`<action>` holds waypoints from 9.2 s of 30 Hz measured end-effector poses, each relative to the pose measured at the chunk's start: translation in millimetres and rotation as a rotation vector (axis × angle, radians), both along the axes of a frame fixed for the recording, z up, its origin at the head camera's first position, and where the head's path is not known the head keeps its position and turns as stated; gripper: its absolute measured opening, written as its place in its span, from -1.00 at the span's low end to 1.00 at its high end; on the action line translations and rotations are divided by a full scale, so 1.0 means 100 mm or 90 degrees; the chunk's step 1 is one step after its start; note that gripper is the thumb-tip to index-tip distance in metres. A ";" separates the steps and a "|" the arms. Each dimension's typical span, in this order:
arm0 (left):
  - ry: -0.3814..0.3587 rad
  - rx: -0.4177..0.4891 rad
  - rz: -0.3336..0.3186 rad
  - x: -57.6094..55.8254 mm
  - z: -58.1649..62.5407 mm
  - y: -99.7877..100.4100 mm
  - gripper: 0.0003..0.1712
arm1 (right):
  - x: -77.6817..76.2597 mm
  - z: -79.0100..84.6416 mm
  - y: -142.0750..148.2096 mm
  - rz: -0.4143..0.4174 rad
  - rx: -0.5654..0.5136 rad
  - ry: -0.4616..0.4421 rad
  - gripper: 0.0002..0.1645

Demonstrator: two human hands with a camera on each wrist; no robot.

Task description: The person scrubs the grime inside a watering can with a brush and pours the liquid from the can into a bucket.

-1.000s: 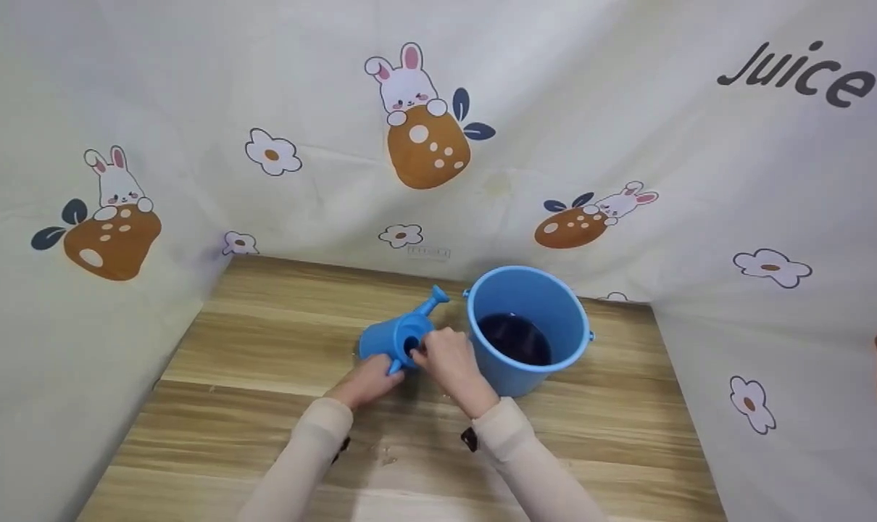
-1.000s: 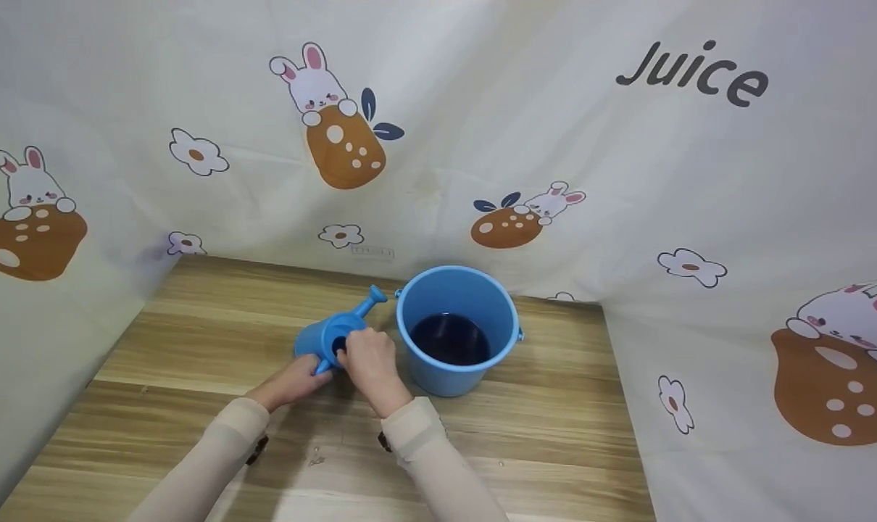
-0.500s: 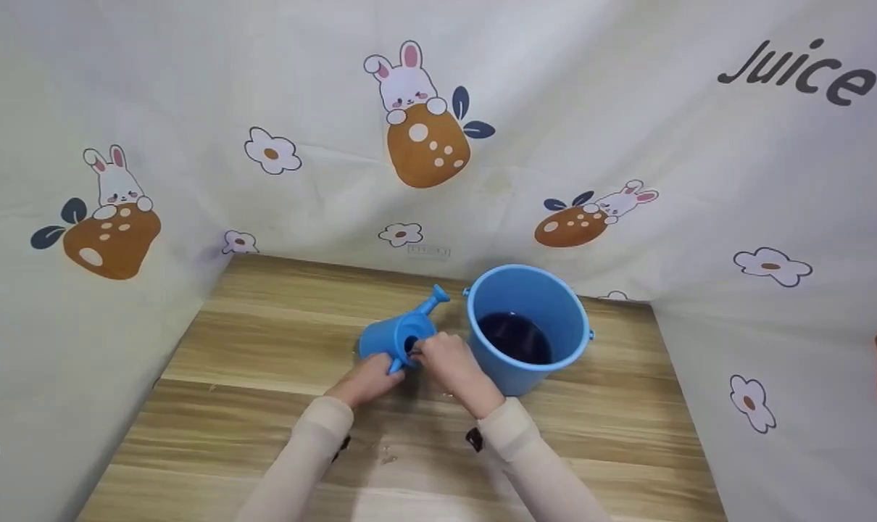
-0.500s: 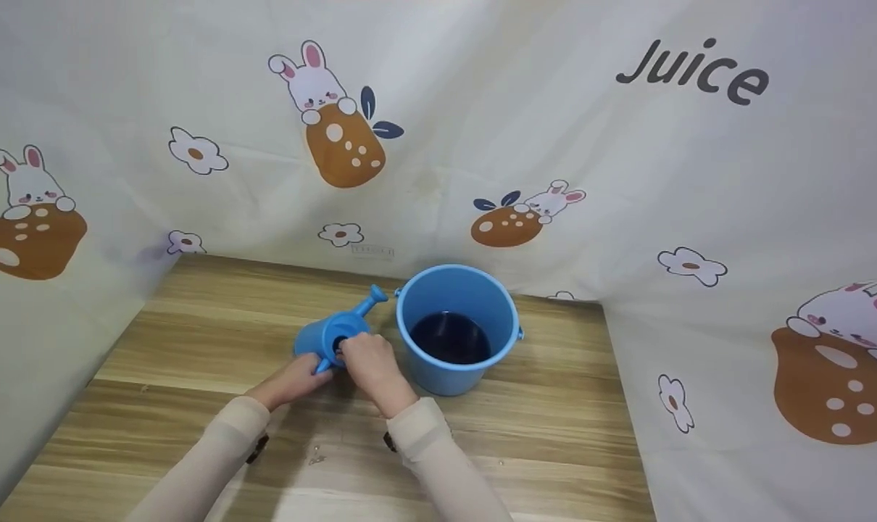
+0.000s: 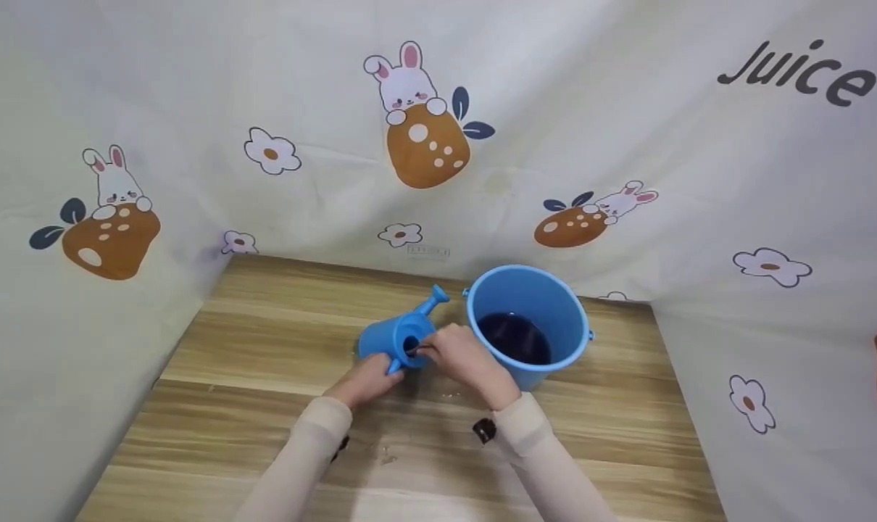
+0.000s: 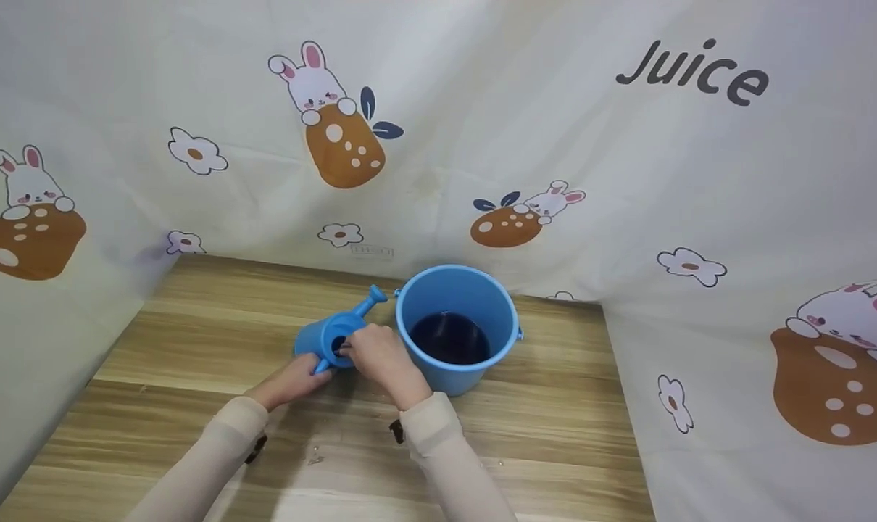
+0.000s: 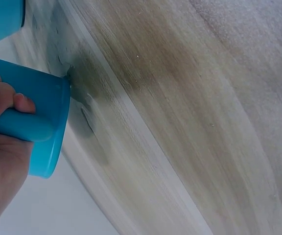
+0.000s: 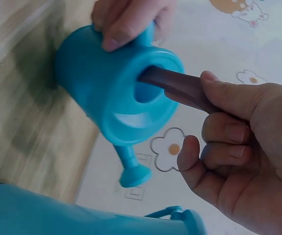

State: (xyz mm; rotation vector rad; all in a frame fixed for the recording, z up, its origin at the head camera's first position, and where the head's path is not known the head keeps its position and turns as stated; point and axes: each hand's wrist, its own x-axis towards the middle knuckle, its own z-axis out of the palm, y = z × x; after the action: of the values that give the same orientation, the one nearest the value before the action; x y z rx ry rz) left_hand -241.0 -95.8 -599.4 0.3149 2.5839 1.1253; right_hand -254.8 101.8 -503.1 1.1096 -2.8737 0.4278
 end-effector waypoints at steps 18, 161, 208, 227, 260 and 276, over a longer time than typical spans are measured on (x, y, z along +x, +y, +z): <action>0.010 0.001 -0.005 -0.01 -0.04 -0.02 -0.63 | -0.05 -0.04 0.01 -0.005 -0.047 -0.040 -0.72; 0.026 -0.010 0.002 0.01 -0.04 -0.02 -0.57 | 0.16 -0.34 0.02 -0.183 -0.395 -0.229 -0.62; 0.029 0.000 -0.018 0.00 -0.05 -0.01 -0.63 | 0.16 -0.46 -0.09 -0.193 -0.547 -0.496 -0.67; 0.017 0.002 -0.011 0.00 -0.05 0.00 -0.61 | 0.23 -0.35 0.06 -0.194 -0.612 -0.539 -0.65; 0.016 -0.002 -0.010 0.01 -0.05 0.00 -0.61 | 0.15 -0.58 -0.18 -0.204 -0.604 -0.533 -0.65; 0.006 -0.008 -0.006 0.02 -0.04 0.01 -0.64 | 0.21 -0.61 -0.11 -0.210 -0.383 -0.142 -0.67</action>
State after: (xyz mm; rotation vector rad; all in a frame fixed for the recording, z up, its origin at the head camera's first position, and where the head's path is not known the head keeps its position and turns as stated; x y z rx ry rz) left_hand -239.3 -94.5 -602.9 0.3302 2.5946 1.1057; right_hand -234.1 90.4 -563.6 0.5061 -2.7044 1.3369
